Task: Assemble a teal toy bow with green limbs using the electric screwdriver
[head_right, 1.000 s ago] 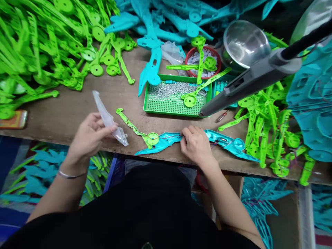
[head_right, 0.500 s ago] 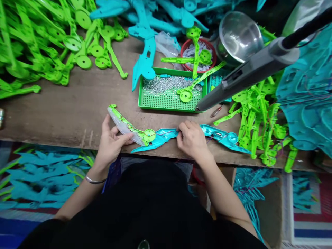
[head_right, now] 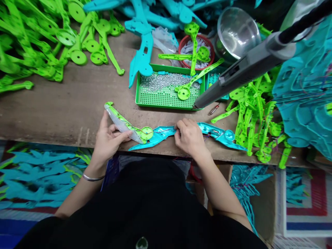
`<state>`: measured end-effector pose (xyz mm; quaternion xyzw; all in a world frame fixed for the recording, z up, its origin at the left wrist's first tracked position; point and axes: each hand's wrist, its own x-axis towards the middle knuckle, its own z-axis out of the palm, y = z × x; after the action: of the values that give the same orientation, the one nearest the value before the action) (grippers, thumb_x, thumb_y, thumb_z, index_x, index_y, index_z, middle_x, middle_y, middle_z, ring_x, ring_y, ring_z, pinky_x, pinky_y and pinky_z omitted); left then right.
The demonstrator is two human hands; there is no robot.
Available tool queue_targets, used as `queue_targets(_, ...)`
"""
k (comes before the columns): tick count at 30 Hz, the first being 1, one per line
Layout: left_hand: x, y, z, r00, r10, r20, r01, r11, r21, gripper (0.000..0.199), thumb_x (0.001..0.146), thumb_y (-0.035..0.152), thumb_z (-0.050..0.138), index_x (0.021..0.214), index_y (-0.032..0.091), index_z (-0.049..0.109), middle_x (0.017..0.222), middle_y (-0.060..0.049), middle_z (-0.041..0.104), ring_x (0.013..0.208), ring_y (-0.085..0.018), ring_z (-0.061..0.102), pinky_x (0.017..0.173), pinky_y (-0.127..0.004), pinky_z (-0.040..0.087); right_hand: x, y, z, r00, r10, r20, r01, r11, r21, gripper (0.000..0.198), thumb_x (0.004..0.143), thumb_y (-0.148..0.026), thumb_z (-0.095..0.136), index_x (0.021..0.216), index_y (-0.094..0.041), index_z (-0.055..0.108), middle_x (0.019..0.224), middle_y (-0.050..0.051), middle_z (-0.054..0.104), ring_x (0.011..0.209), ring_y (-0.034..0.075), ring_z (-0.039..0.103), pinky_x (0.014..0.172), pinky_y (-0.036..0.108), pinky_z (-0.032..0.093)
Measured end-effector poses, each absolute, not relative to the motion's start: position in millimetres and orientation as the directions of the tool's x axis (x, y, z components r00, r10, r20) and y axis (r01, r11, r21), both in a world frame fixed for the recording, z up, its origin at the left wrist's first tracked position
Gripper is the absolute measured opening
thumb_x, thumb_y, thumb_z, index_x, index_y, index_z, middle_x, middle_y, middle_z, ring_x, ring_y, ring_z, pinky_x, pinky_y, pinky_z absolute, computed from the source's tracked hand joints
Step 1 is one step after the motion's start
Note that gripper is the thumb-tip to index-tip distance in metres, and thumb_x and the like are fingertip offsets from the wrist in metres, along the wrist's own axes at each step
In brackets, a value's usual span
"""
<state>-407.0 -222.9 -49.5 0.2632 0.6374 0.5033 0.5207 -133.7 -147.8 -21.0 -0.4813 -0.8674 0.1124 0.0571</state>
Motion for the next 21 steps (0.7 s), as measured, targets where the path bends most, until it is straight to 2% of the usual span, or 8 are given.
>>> queue_targets(4,-413.0,-222.1,-47.1,-0.309,0.867,-0.39,-0.047,0.396,0.917,0.135,0.062,0.026,0.09,0.161,0.027,-0.002,0.08,0.003,0.068,0.062,-0.013,0.069,0.059,-0.021,0.06,-134.0,-147.6,-20.6,-0.533,0.846,-0.01,0.821,0.514,-0.248,0.013,0.082,-0.011,0.048,0.083,-0.018,0.059,0.081,0.009,0.061,0.078,0.024,0.055,0.071,0.035,0.04)
queue_targets(10,-417.5,-221.2,-46.3,-0.312,0.888,-0.337,0.117,0.388,0.914,0.127,0.064,0.03,0.089,0.161,0.021,0.008,0.066,0.006,0.065,0.057,-0.012,0.065,0.054,-0.018,0.053,-133.8,-148.1,-22.2,-0.537,0.844,0.006,0.821,0.524,-0.225,0.011,0.081,-0.011,0.049,0.082,-0.018,0.057,0.079,0.009,0.061,0.077,0.024,0.055,0.07,0.034,0.038)
queue_targets(17,-416.8,-222.0,-42.0,-0.299,0.902,-0.31,0.199,0.377,0.905,0.125,0.068,0.036,0.086,0.161,0.019,0.005,0.066,0.005,0.067,0.054,-0.013,0.065,0.054,-0.021,0.052,-143.6,-148.5,-6.7,-0.537,0.842,0.06,0.84,0.54,-0.052,0.007,0.075,-0.015,0.056,0.08,-0.02,0.055,0.081,0.01,0.059,0.082,0.028,0.051,0.07,0.039,0.035)
queue_targets(19,-416.7,-221.3,-38.1,-0.29,0.903,-0.318,0.248,0.391,0.886,0.123,0.07,0.041,0.084,0.161,0.017,0.005,0.066,0.006,0.067,0.056,-0.013,0.065,0.056,-0.022,0.052,-152.7,-148.1,-4.9,-0.549,0.827,0.12,0.82,0.561,-0.111,0.01,0.076,-0.015,0.056,0.085,-0.019,0.055,0.088,0.012,0.059,0.087,0.03,0.051,0.074,0.041,0.038)
queue_targets(21,-416.8,-219.7,-33.9,-0.285,0.905,-0.317,0.326,0.403,0.855,0.121,0.071,0.045,0.083,0.161,0.016,0.007,0.067,0.005,0.068,0.057,-0.014,0.065,0.059,-0.023,0.052,-163.1,-147.8,-7.8,-0.585,0.796,0.159,0.758,0.605,-0.244,0.011,0.082,-0.017,0.056,0.093,-0.019,0.055,0.096,0.012,0.059,0.092,0.029,0.052,0.08,0.042,0.042)
